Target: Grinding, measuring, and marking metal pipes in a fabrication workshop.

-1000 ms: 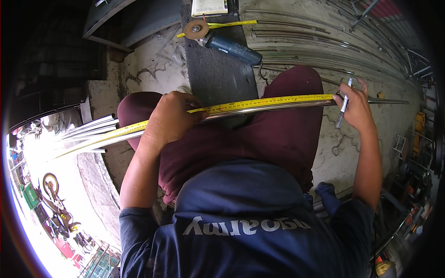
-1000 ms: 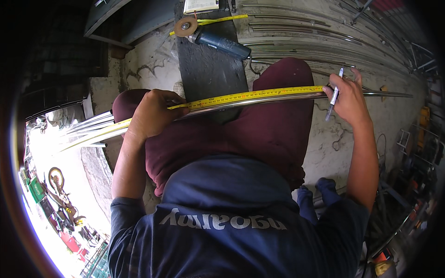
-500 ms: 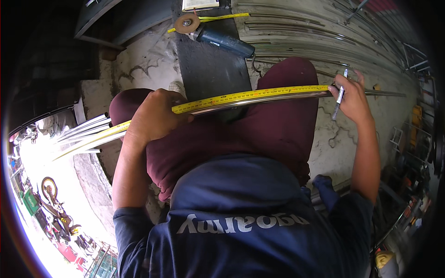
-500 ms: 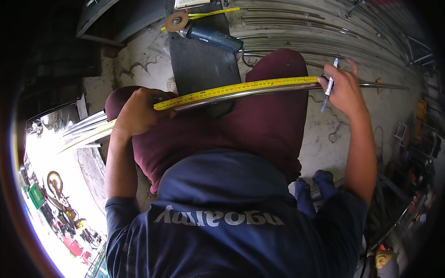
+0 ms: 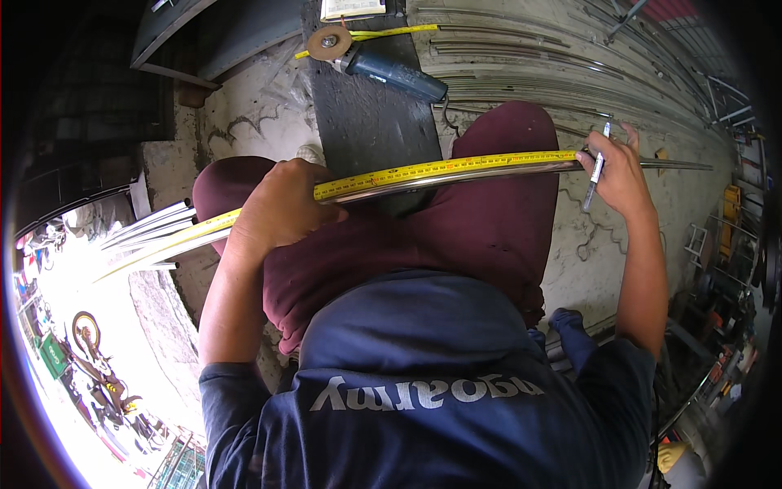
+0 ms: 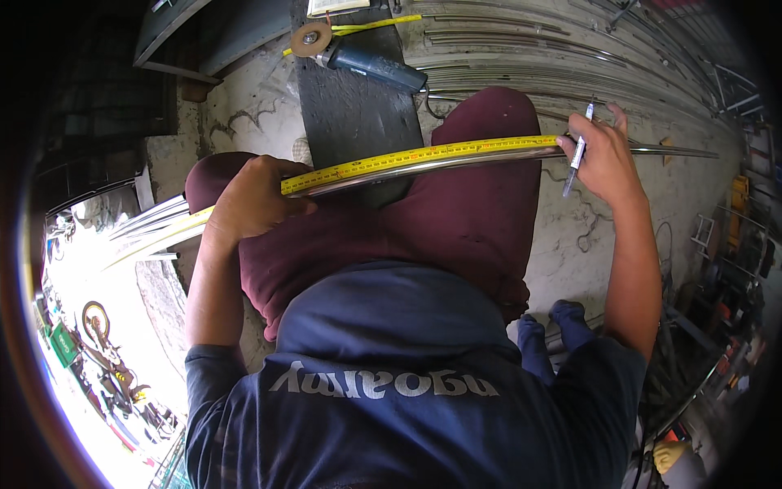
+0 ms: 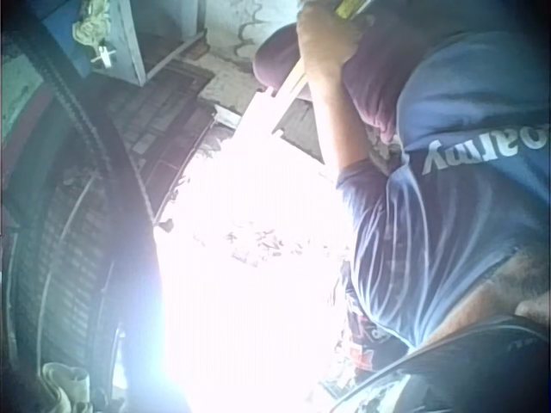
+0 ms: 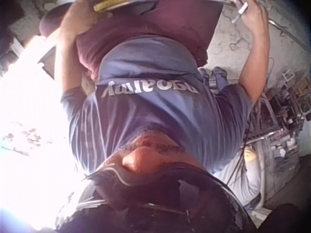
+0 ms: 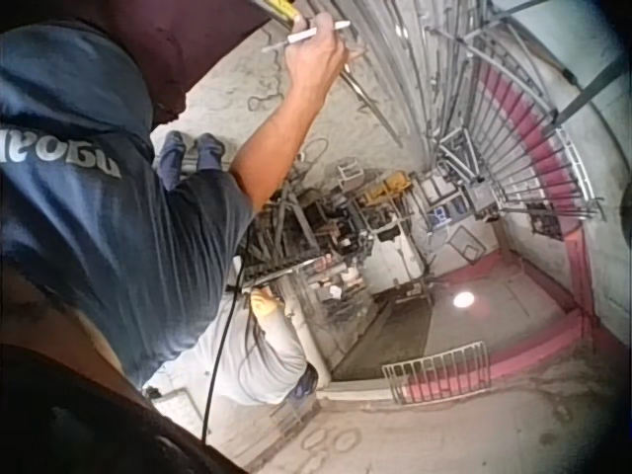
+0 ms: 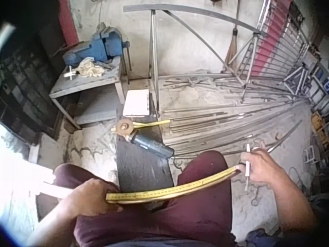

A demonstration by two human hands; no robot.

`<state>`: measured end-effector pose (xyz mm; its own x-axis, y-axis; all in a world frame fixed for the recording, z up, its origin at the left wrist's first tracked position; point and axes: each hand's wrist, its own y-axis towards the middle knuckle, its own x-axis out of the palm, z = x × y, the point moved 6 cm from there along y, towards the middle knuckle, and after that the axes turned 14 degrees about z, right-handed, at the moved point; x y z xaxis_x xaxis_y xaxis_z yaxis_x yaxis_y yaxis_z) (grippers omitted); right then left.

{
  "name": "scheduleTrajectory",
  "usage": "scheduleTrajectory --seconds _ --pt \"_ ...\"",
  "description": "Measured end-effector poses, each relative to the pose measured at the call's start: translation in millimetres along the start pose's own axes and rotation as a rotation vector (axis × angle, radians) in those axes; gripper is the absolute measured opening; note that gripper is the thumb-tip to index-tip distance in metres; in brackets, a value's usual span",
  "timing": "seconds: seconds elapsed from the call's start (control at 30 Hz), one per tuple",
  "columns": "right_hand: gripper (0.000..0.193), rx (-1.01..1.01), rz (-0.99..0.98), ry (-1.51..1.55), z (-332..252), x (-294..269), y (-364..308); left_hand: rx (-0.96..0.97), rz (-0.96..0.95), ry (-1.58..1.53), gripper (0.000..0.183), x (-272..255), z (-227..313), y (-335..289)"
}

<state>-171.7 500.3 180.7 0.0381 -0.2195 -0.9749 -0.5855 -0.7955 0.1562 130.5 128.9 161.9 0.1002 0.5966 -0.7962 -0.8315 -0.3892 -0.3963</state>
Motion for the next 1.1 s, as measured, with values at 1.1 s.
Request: scheduleTrajectory --seconds 1.1 --pt "0.026 0.007 0.046 0.015 -11.5 -2.0 -1.1 0.142 0.045 -0.022 0.047 -10.1 -0.2 -5.0"
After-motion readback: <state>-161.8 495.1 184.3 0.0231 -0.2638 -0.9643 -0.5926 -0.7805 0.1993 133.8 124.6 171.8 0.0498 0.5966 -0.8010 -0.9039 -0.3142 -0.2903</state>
